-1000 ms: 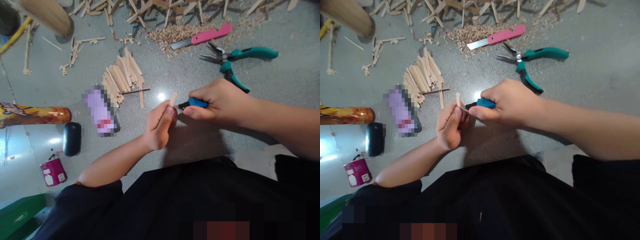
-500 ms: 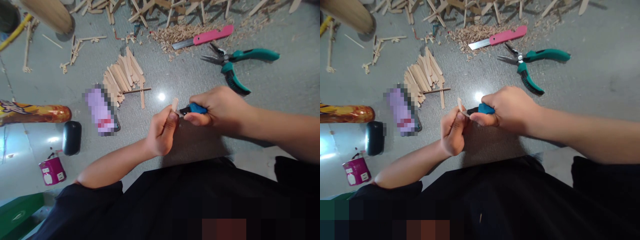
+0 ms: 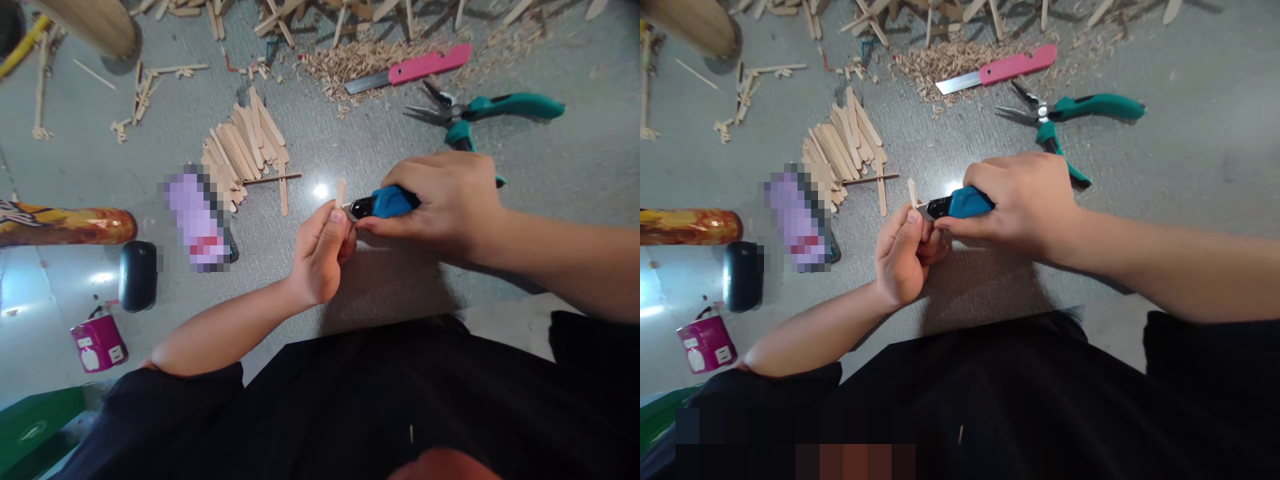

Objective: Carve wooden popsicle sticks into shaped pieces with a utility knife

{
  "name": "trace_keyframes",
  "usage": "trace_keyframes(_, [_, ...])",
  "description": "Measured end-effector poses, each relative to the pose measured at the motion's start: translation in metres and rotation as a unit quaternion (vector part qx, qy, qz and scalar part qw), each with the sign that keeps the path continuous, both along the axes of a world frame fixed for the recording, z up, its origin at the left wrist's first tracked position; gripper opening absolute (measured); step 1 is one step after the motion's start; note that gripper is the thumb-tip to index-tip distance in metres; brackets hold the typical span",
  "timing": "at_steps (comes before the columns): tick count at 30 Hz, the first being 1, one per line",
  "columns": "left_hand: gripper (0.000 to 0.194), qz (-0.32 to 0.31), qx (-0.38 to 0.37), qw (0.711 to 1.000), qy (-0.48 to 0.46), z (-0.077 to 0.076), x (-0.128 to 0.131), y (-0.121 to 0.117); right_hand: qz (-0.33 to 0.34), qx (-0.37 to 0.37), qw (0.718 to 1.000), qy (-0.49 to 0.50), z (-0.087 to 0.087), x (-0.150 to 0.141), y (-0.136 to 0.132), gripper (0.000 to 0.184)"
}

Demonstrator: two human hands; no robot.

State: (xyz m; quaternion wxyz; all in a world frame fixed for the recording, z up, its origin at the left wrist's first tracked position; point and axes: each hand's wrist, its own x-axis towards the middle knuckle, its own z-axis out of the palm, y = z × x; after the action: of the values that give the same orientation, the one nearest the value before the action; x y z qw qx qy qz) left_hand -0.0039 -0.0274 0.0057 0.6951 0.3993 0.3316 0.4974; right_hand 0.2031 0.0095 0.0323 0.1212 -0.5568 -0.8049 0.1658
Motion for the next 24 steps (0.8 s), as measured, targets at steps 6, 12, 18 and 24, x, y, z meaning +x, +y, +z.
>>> trace_keyframes(6, [0.059,-0.008,0.001,1.0,0.007,0.0005,-0.0011,0.0044,0.0,-0.023,1.0,-0.003,0.0023,-0.0012,0.0007,0.07])
trace_keyframes(12, [0.058,-0.026,-0.033,0.999,-0.012,0.0026,-0.0018,0.0071,-0.002,-0.026,1.0,0.0,0.0056,-0.0005,0.0002,0.066])
trace_keyframes(18, [0.057,-0.017,-0.046,0.999,-0.024,0.0008,-0.0016,0.0077,-0.004,0.01,1.0,0.003,-0.0004,0.0025,0.0006,0.076])
trace_keyframes(24, [0.059,-0.016,-0.055,0.998,-0.032,0.0015,-0.0025,0.0091,0.021,-0.04,0.998,0.046,0.0021,0.0031,0.0028,0.085])
